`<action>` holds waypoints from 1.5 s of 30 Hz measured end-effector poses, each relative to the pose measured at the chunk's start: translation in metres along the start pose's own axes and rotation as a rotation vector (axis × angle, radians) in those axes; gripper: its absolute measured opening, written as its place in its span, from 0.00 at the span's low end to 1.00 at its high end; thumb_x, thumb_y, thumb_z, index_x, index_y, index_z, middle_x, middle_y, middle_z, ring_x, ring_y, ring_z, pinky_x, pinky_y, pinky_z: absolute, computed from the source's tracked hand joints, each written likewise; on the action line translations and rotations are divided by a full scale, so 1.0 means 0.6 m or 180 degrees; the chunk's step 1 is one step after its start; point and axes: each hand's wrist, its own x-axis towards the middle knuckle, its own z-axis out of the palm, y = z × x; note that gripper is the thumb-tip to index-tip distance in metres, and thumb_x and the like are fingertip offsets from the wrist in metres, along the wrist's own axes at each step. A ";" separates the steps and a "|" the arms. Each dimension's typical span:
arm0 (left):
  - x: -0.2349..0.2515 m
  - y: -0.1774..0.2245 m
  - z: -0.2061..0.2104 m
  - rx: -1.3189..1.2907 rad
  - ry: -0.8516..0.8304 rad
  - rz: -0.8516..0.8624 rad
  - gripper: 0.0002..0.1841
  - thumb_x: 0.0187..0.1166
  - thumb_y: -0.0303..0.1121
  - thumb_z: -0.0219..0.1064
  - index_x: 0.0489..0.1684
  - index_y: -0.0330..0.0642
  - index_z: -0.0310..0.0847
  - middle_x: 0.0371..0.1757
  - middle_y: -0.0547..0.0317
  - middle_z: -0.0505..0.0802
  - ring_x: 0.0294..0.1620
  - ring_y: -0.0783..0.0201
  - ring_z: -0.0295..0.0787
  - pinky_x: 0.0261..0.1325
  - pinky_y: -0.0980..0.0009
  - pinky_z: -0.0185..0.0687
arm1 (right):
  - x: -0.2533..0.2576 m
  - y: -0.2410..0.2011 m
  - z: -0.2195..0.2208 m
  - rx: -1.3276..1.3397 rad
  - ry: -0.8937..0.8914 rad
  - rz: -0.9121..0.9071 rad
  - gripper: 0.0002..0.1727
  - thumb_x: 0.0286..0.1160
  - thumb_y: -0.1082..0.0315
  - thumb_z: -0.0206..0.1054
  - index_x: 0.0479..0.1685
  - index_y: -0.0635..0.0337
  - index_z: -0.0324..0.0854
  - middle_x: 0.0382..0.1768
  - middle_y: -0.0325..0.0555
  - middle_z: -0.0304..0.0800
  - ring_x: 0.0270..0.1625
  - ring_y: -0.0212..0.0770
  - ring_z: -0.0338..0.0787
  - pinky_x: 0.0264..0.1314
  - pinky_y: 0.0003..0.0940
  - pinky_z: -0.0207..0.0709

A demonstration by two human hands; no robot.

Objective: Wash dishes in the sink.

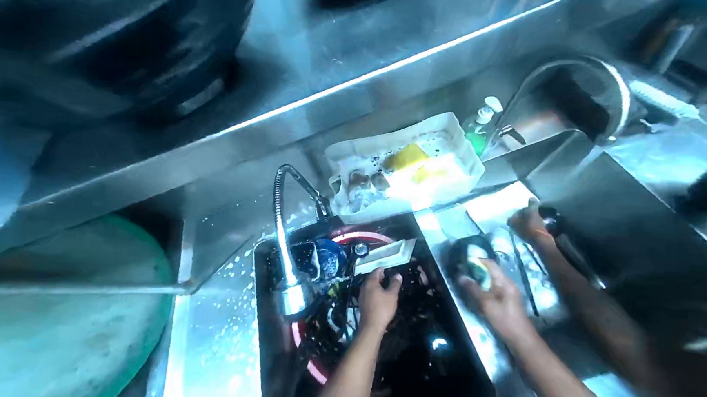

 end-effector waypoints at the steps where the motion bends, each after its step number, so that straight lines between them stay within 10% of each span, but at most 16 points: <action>1: 0.010 0.018 0.021 0.0489 -0.0006 0.0173 0.36 0.77 0.55 0.69 0.82 0.44 0.74 0.78 0.50 0.83 0.81 0.52 0.75 0.84 0.50 0.69 | 0.021 0.017 -0.015 0.0034 0.0215 0.0237 0.27 0.75 0.67 0.73 0.75 0.59 0.77 0.61 0.55 0.89 0.58 0.46 0.91 0.62 0.51 0.87; 3: 0.036 0.050 0.063 0.1182 -0.0020 0.0487 0.40 0.74 0.55 0.69 0.87 0.49 0.67 0.87 0.55 0.74 0.89 0.54 0.63 0.89 0.52 0.61 | 0.064 0.078 -0.021 -0.0010 0.0318 0.0709 0.27 0.75 0.68 0.72 0.75 0.58 0.76 0.58 0.58 0.89 0.52 0.50 0.94 0.52 0.55 0.91; 5: 0.072 0.063 0.097 0.1631 -0.0125 0.0700 0.39 0.76 0.51 0.67 0.90 0.51 0.64 0.91 0.57 0.66 0.93 0.54 0.54 0.93 0.52 0.51 | 0.089 0.135 -0.011 -0.0495 -0.0193 0.1249 0.27 0.77 0.63 0.71 0.76 0.58 0.77 0.64 0.60 0.88 0.62 0.55 0.90 0.67 0.58 0.83; 8: 0.114 0.073 0.099 0.2203 -0.0472 0.0657 0.33 0.79 0.37 0.61 0.89 0.50 0.65 0.88 0.52 0.72 0.88 0.49 0.65 0.88 0.49 0.61 | 0.119 0.146 0.011 -0.0820 -0.0763 0.1653 0.23 0.84 0.58 0.64 0.70 0.63 0.80 0.62 0.63 0.88 0.64 0.57 0.88 0.71 0.58 0.78; 14: 0.094 0.091 -0.003 0.2246 -0.0208 0.0211 0.29 0.75 0.26 0.62 0.81 0.50 0.76 0.77 0.49 0.82 0.77 0.48 0.80 0.73 0.49 0.81 | 0.185 -0.142 0.002 0.0193 0.0568 -0.1098 0.20 0.83 0.55 0.61 0.58 0.64 0.84 0.43 0.45 0.91 0.42 0.32 0.90 0.48 0.37 0.89; 17: 0.051 0.060 -0.087 0.1374 0.0563 0.0157 0.24 0.74 0.29 0.66 0.73 0.47 0.84 0.69 0.48 0.87 0.66 0.50 0.87 0.69 0.50 0.85 | 0.273 -0.268 0.019 -0.0866 -0.0117 -0.1396 0.20 0.85 0.53 0.60 0.60 0.57 0.87 0.54 0.52 0.92 0.58 0.49 0.91 0.62 0.57 0.84; 20: 0.000 0.044 -0.176 0.0146 0.1291 -0.0168 0.16 0.82 0.36 0.67 0.62 0.39 0.87 0.57 0.47 0.92 0.59 0.54 0.89 0.67 0.51 0.83 | 0.377 -0.305 0.091 -0.2867 -0.1758 -0.0739 0.28 0.85 0.51 0.60 0.81 0.51 0.76 0.80 0.61 0.75 0.85 0.69 0.69 0.77 0.76 0.66; 23: -0.045 0.007 -0.218 -0.1921 0.1790 -0.0480 0.16 0.87 0.36 0.64 0.59 0.29 0.81 0.46 0.41 0.92 0.42 0.53 0.93 0.45 0.54 0.93 | 0.399 -0.290 0.155 -0.3803 -0.2559 -0.0374 0.29 0.83 0.52 0.65 0.79 0.57 0.77 0.80 0.69 0.72 0.84 0.73 0.68 0.78 0.79 0.60; 26: -0.111 -0.001 -0.225 -0.3560 0.1431 -0.0610 0.18 0.90 0.33 0.57 0.74 0.34 0.71 0.57 0.38 0.89 0.51 0.46 0.91 0.49 0.48 0.93 | 0.393 -0.296 0.185 -0.4135 -0.2837 -0.0554 0.22 0.77 0.55 0.70 0.59 0.64 0.87 0.64 0.67 0.87 0.70 0.69 0.83 0.69 0.77 0.70; 28: -0.128 -0.009 -0.213 -0.3849 0.1197 -0.0620 0.18 0.87 0.25 0.57 0.73 0.31 0.68 0.55 0.35 0.89 0.48 0.45 0.93 0.47 0.50 0.94 | 0.397 -0.298 0.183 -0.3406 -0.2837 -0.0748 0.22 0.76 0.61 0.71 0.65 0.65 0.84 0.63 0.67 0.87 0.69 0.69 0.84 0.70 0.75 0.70; 31: -0.138 -0.017 -0.197 -0.3986 0.1140 -0.0751 0.20 0.85 0.23 0.61 0.74 0.30 0.68 0.55 0.34 0.90 0.48 0.44 0.93 0.49 0.50 0.93 | 0.332 -0.327 0.140 -0.1753 -0.1592 -0.0861 0.20 0.78 0.65 0.66 0.69 0.54 0.85 0.64 0.62 0.88 0.69 0.64 0.85 0.72 0.73 0.73; 35: -0.147 -0.005 -0.197 -0.4244 0.0878 -0.0758 0.20 0.95 0.36 0.45 0.76 0.34 0.66 0.60 0.34 0.88 0.52 0.43 0.92 0.51 0.49 0.92 | 0.106 -0.362 0.171 -0.0107 -0.0717 -0.1083 0.22 0.79 0.70 0.64 0.73 0.55 0.81 0.51 0.54 0.92 0.45 0.49 0.93 0.49 0.56 0.88; 39: -0.158 0.014 -0.206 -0.4223 0.0754 -0.0362 0.26 0.95 0.48 0.36 0.67 0.41 0.75 0.50 0.48 0.91 0.48 0.57 0.91 0.49 0.56 0.90 | -0.093 -0.288 0.319 -0.0247 -0.1839 -0.0806 0.29 0.87 0.52 0.56 0.85 0.51 0.71 0.81 0.46 0.78 0.83 0.40 0.77 0.88 0.46 0.69; 45: -0.208 -0.050 -0.242 -0.3119 0.1009 -0.0686 0.24 0.93 0.47 0.53 0.68 0.33 0.74 0.52 0.40 0.90 0.49 0.51 0.91 0.51 0.53 0.90 | -0.147 -0.223 0.399 -0.0540 -0.1396 -0.0714 0.21 0.82 0.60 0.56 0.64 0.52 0.90 0.84 0.45 0.74 0.91 0.46 0.64 0.93 0.46 0.57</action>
